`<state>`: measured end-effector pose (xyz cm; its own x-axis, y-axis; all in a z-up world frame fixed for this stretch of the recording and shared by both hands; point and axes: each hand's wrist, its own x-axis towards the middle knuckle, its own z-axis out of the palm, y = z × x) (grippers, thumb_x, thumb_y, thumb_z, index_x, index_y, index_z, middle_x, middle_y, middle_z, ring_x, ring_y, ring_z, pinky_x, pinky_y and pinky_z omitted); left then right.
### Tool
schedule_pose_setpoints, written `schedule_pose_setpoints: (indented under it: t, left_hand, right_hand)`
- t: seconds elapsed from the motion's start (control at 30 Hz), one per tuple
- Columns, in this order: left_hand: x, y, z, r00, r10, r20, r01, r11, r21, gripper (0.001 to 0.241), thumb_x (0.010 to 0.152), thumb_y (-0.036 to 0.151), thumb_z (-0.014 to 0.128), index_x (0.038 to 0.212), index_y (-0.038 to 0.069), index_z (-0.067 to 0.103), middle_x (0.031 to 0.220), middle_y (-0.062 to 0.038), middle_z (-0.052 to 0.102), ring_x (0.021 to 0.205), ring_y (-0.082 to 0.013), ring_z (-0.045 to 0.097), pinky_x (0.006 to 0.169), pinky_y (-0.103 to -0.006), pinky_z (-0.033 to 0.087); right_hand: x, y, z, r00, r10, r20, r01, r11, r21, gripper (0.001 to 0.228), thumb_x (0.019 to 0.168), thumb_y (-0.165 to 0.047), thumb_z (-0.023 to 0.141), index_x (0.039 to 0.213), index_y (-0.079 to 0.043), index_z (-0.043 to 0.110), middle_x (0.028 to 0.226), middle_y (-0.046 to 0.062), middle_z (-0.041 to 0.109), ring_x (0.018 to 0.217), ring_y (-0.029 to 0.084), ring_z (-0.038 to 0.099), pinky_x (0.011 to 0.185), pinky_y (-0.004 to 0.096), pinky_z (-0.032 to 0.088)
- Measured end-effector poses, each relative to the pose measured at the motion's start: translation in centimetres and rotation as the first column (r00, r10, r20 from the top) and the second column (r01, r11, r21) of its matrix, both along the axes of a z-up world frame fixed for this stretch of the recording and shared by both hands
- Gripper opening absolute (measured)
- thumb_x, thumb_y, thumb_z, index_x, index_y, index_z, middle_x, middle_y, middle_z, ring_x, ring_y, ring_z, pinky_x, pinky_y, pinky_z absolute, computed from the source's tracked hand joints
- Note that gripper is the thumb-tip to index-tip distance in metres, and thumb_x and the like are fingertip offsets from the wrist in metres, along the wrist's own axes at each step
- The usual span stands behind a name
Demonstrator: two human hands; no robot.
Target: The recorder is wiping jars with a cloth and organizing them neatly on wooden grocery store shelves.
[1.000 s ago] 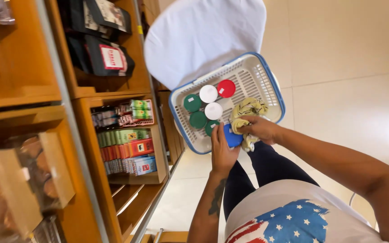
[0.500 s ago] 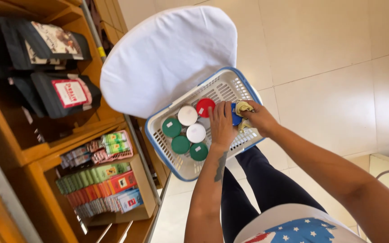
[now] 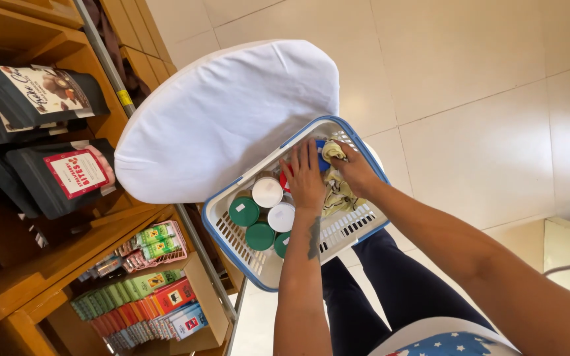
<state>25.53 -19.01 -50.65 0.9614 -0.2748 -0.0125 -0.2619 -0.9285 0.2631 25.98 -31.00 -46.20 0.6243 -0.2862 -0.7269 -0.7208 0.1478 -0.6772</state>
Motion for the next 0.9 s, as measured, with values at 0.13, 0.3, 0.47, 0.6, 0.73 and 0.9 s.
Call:
schedule_pose_setpoints:
  t: [0.13, 0.3, 0.47, 0.6, 0.73, 0.9]
  left_hand:
    - [-0.9, 1.3, 2.1, 0.995, 0.073, -0.069, -0.08, 0.992, -0.096, 0.094, 0.076, 0.011, 0.079, 0.159, 0.011, 0.035, 0.157, -0.013, 0.044, 0.147, -0.037, 0.038, 0.117, -0.0672, 0.025]
    - [-6.4, 3.3, 6.0, 0.987, 0.13, -0.09, -0.139, 0.985, -0.103, 0.099, 0.07, 0.011, 0.082, 0.159, 0.009, 0.037, 0.159, -0.016, 0.041, 0.149, -0.0407, 0.035, 0.115, -0.0676, 0.028]
    - [-10.7, 5.2, 11.9, 0.975, 0.206, -0.087, -0.221, 0.949, -0.226, 0.093, 0.072, 0.01, 0.082, 0.156, 0.008, 0.042, 0.153, -0.019, 0.047, 0.144, -0.0452, 0.04, 0.11, -0.0691, 0.032]
    - [-12.2, 7.1, 19.1, 0.933, 0.288, -0.217, -0.358, 0.809, -0.466, 0.069, 0.082, 0.0, 0.067, 0.149, 0.005, 0.05, 0.138, -0.022, 0.06, 0.126, -0.0446, 0.058, 0.102, -0.0572, 0.047]
    - [-13.8, 11.0, 26.5, 0.913, 0.388, -0.129, -0.392, 0.744, -0.541, 0.058, 0.089, -0.003, 0.053, 0.146, 0.01, 0.054, 0.129, -0.019, 0.066, 0.117, -0.0403, 0.065, 0.094, -0.0491, 0.055]
    - [-15.7, 16.0, 43.3, 0.873, 0.483, 0.072, -0.343, 0.71, -0.616, 0.05, 0.089, -0.005, 0.047, 0.139, -0.003, 0.052, 0.134, -0.024, 0.063, 0.115, -0.0423, 0.064, 0.094, -0.0443, 0.051]
  right_hand:
    - [-0.8, -0.8, 0.2, 1.0, 0.024, 0.006, -0.024, 1.0, -0.004, 0.054, 0.091, -0.01, 0.068, 0.143, -0.02, 0.061, 0.138, 0.019, 0.061, 0.131, 0.034, 0.056, 0.11, 0.047, 0.046]
    - [-5.0, -0.9, 1.9, 0.996, 0.071, -0.06, -0.074, 0.996, -0.045, 0.05, 0.088, -0.01, 0.069, 0.137, -0.021, 0.067, 0.122, 0.018, 0.066, 0.114, 0.031, 0.062, 0.095, 0.045, 0.052]
    - [-6.7, 2.9, 9.7, 0.982, 0.186, -0.041, -0.186, 0.982, 0.014, 0.046, 0.085, -0.009, 0.071, 0.129, -0.021, 0.073, 0.112, 0.018, 0.067, 0.099, 0.03, 0.064, 0.085, 0.044, 0.053]
    - [-6.5, 7.1, 17.8, 0.961, 0.265, 0.084, -0.275, 0.948, 0.16, 0.041, 0.083, -0.005, 0.068, 0.122, -0.016, 0.075, 0.101, 0.012, 0.066, 0.09, 0.025, 0.061, 0.077, 0.037, 0.052]
    - [-6.8, 12.4, 26.5, 0.869, 0.409, 0.278, -0.472, 0.855, 0.215, 0.049, 0.085, 0.001, 0.064, 0.129, -0.018, 0.073, 0.105, 0.012, 0.069, 0.094, 0.026, 0.062, 0.082, 0.04, 0.053]
    - [-6.9, 17.8, 36.0, 0.75, 0.436, 0.497, -0.645, 0.647, 0.407, 0.051, 0.091, 0.011, 0.053, 0.139, -0.004, 0.064, 0.119, 0.014, 0.07, 0.101, 0.025, 0.061, 0.089, 0.035, 0.047]
